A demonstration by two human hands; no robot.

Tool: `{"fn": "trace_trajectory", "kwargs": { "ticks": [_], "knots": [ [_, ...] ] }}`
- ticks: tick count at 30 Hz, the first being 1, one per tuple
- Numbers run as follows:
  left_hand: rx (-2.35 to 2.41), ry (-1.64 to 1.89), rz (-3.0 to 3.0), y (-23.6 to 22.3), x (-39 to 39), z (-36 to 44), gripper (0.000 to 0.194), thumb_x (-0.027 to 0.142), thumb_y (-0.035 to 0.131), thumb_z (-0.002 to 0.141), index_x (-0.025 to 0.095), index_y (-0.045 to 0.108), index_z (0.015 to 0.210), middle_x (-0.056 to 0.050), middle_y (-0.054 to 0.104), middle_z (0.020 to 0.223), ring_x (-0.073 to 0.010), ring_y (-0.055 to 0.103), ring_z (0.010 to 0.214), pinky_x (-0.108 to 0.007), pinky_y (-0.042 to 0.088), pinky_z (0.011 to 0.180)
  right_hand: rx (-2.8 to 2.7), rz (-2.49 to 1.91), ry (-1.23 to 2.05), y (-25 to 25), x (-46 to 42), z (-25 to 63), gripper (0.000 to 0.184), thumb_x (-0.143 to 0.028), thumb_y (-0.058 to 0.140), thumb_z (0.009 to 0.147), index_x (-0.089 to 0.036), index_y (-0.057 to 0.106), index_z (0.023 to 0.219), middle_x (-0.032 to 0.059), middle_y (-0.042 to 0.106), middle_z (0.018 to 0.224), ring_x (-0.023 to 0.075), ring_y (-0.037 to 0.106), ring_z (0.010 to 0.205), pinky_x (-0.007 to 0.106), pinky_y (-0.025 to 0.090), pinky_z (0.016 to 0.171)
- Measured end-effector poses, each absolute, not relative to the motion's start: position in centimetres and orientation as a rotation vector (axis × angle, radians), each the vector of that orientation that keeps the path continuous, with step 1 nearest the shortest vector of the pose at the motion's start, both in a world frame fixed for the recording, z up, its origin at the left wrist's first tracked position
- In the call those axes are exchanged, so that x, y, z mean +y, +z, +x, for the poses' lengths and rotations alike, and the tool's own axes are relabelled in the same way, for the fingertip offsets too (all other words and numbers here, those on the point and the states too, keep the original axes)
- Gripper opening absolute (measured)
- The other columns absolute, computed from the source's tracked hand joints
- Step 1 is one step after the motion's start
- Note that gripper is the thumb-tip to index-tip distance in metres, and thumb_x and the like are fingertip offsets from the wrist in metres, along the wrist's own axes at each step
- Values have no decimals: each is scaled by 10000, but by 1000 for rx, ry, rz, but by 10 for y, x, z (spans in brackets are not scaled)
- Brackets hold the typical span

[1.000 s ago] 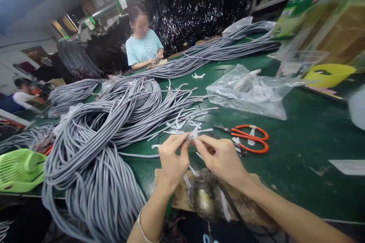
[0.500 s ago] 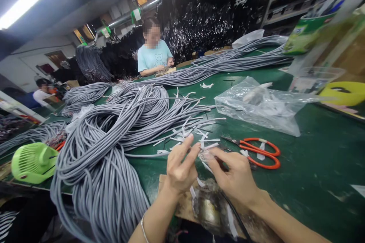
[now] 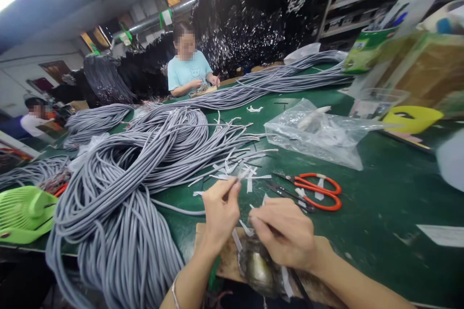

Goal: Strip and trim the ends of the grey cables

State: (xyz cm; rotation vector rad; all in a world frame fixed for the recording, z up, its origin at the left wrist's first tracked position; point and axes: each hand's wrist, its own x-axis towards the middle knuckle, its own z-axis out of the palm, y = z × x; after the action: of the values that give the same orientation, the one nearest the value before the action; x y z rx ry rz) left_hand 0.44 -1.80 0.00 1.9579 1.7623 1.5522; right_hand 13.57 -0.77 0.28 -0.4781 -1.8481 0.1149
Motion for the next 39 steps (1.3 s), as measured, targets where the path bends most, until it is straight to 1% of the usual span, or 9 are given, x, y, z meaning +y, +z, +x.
{"fn": "trace_trajectory", "kwargs": {
  "ticks": [3,6,9,16,24,29,31,35,39],
  "knots": [
    [1763,1444,1786,3,-18,2,258,214,477,841,147,697,724,-38,660,617,-129,586,534,-213,459,518,-1863,-686,158,1,-4,133,226,-124,447,835,-164,552,639,-40,495,429,69,418,355,199,344,439],
    [1731,1465,1751,4,-19,2,231,224,487,829,138,695,776,-46,667,648,-138,596,576,-216,462,547,-1907,-837,199,1,0,132,287,-156,429,856,-169,516,583,-54,442,397,59,363,325,200,284,403],
    [1693,1499,1743,1,-20,4,185,225,537,797,128,694,810,-64,686,711,-143,612,617,-220,479,574,-1936,-876,218,0,2,133,310,-169,407,863,-173,502,569,-49,457,399,60,370,325,201,269,406],
    [1639,1568,1661,-1,-19,7,132,194,601,744,157,717,797,-55,709,735,-150,636,650,-233,504,591,-1943,-940,184,-3,3,135,309,-180,407,862,-163,530,578,-39,483,404,67,395,329,202,275,417],
    [1638,1528,1664,-2,-21,11,167,138,596,717,166,727,817,-56,719,750,-157,642,664,-257,505,623,-1919,-983,154,-2,4,135,301,-159,419,841,-177,491,549,-42,481,396,64,374,313,204,280,390],
    [1667,1259,1503,-3,-16,14,121,124,625,638,152,732,685,-49,706,661,-155,613,588,-251,475,577,-1872,-690,101,1,-3,134,222,-125,461,829,-166,567,639,-2,601,499,92,531,414,197,408,488],
    [1600,1250,1322,-3,-12,13,99,169,656,612,130,725,672,-31,670,589,-121,565,514,-219,440,513,-1856,-600,106,2,-4,134,177,-113,471,826,-168,596,712,23,666,607,111,587,488,211,446,539],
    [1383,1267,1052,0,-7,7,290,372,640,653,100,713,721,26,523,457,-30,360,345,-168,243,353,-1728,-839,251,5,0,139,168,-142,454,852,-175,609,796,34,683,707,125,609,560,217,434,500],
    [1358,1230,954,4,-7,3,366,460,631,635,96,668,626,10,524,454,-33,392,324,-168,212,333,-1658,-1018,466,6,6,141,221,-227,436,868,-177,596,725,4,618,603,114,548,499,214,400,468]
  ]
}}
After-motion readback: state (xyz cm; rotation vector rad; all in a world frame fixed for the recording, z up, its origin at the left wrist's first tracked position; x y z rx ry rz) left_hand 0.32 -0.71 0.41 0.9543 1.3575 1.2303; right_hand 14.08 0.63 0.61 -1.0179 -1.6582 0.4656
